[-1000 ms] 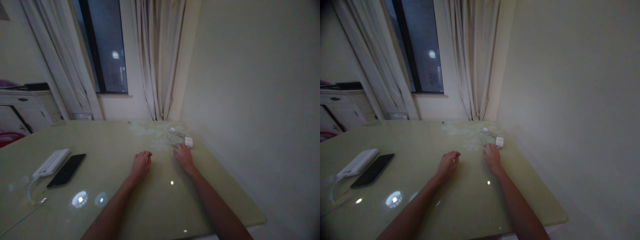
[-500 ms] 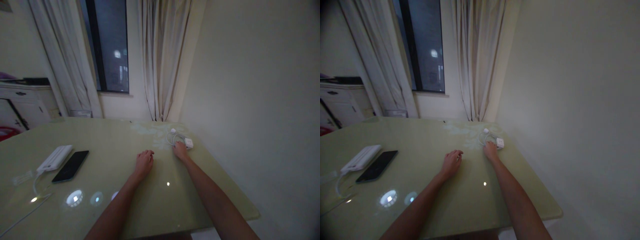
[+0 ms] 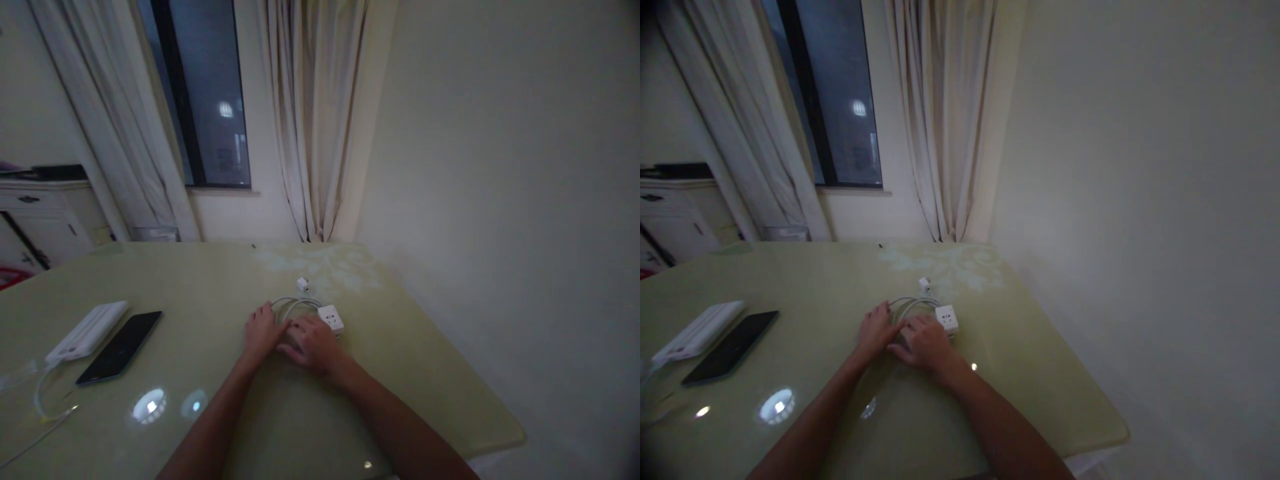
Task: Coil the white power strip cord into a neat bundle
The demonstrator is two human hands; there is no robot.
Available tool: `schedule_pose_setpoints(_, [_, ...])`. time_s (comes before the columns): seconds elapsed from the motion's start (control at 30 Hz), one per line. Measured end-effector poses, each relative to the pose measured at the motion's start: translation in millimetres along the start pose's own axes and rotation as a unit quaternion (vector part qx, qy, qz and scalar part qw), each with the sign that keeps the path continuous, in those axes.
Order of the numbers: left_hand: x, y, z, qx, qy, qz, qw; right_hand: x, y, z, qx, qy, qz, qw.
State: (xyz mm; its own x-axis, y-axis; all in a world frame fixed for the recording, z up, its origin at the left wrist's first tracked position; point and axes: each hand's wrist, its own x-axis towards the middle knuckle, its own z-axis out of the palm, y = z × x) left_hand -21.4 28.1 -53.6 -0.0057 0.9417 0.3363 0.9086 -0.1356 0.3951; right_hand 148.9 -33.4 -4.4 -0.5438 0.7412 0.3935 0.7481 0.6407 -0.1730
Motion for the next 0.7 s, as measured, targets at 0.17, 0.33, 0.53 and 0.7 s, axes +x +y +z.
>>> schedule_pose_setpoints(0.17, [9, -7, -5.2, -0.086, -0.041, -0.005, 0.995, -7, 49, -26, 0.026, 0.134, 0.251, 0.958])
schedule_pose_setpoints(0.33, [9, -3, -20.7, -0.107, -0.026, -0.019, 0.994, -13, 72, -24, 0.133, -0.036, 0.305, 0.942])
schedule_pose_setpoints(0.53, [6, 3, -37.8, -0.059, -0.006, -0.049, 0.997, -11, 60, -22, 0.101, -0.015, 0.271, 0.957])
schedule_pose_setpoints(0.7, [11, -7, -31.6, -0.132, -0.038, -0.009, 0.99, -6, 62, -19, 0.095, 0.081, 0.327, 0.937])
